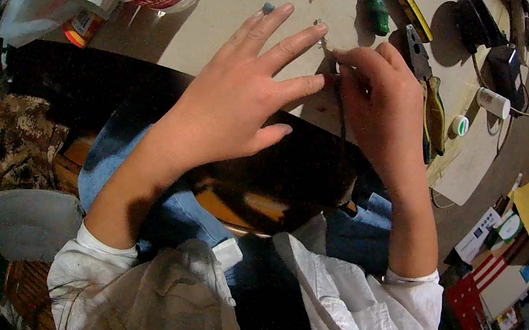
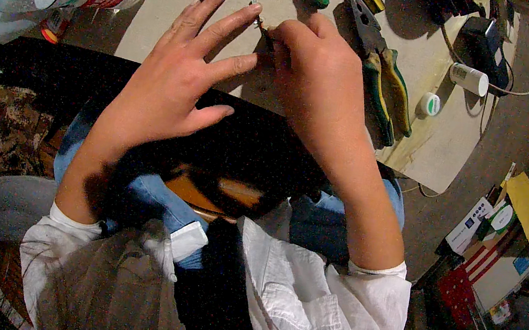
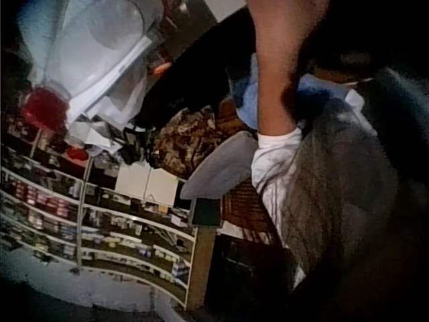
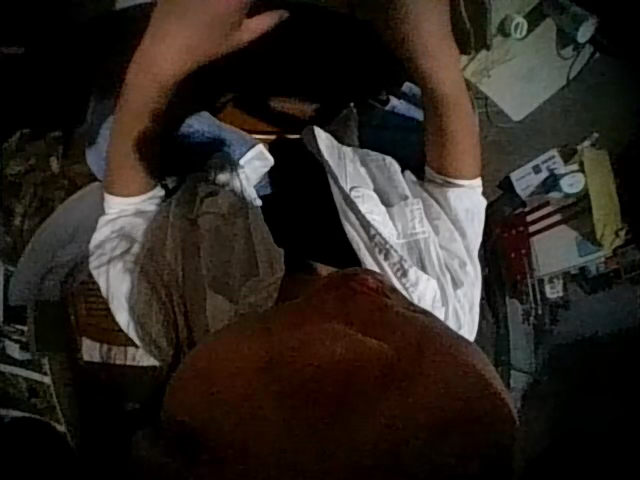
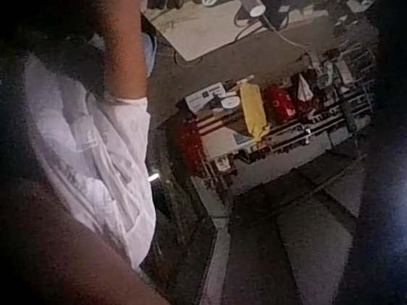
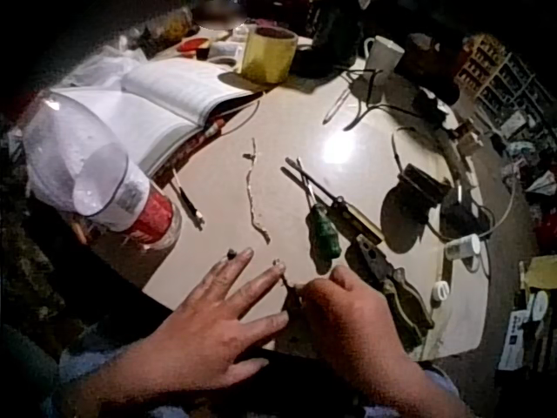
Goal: The person strips the insulation from a copper wire using pliers and a screwdriver. They then twist the exposed strands and wrap them around a small metal component, securing the connection by hand.
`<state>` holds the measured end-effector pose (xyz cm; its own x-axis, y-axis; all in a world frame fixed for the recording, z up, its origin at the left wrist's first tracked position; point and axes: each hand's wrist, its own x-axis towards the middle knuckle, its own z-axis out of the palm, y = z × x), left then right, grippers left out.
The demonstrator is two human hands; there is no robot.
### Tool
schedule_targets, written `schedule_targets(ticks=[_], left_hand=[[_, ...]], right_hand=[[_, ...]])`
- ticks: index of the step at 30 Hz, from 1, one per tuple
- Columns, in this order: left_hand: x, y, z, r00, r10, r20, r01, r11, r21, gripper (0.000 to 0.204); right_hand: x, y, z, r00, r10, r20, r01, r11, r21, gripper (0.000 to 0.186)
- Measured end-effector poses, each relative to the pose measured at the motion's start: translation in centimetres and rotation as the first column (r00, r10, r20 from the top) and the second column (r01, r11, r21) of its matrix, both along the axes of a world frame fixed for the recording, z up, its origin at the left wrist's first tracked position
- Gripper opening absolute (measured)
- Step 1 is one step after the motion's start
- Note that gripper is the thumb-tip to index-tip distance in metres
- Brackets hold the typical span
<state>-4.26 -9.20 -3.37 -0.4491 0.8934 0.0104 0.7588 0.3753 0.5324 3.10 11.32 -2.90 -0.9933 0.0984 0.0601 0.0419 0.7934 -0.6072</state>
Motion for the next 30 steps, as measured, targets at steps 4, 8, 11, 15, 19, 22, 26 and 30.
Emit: schedule_targets(ticks=[4,8,11,15,19,22,26,30], left_hand=[[0.19,-0.03,-0.05,1.0,0.005,-0.014,-0.005,0.999,-0.031,0.06],[0.14,-0.05,-0.03,1.0,0.004,-0.019,-0.005,0.999,-0.034,0.06],[0.14,-0.02,-0.06,1.0,0.006,-0.019,-0.006,1.0,-0.029,0.061],[0.25,0.03,-0.2,0.999,0.01,-0.032,-0.011,0.999,-0.049,0.062],[0.18,0.02,-0.11,1.0,0.009,-0.023,-0.01,0.999,-0.045,0.063],[0.11,0.05,-0.02,1.0,0.002,-0.028,-0.004,0.998,-0.056,0.064],[0.19,0.08,-0.04,0.999,0.004,-0.038,-0.006,0.998,-0.061,0.066],[0.18,0.05,-0.1,0.999,0.002,-0.042,-0.004,0.998,-0.059,0.067]], right_hand=[[-0.01,0.08,0.28,1.0,0.011,0.002,-0.011,1.0,-0.019,0.014],[-0.08,-0.09,0.79,0.999,-0.008,0.04,0.009,1.0,-0.025,0.01],[0.02,-0.04,0.72,0.999,-0.016,0.047,0.017,1.0,-0.018,0.01],[0.06,0.0,0.87,0.998,-0.016,0.06,0.018,1.0,-0.022,0.01],[0.09,0.12,0.84,0.997,-0.021,0.068,0.022,0.999,-0.025,0.01],[0.11,0.15,0.88,0.996,-0.022,0.082,0.024,0.999,-0.028,0.01],[0.18,0.34,0.83,0.994,-0.025,0.107,0.03,0.998,-0.054,0.01],[0.23,0.46,0.77,0.994,-0.019,0.106,0.025,0.998,-0.06,0.011]])
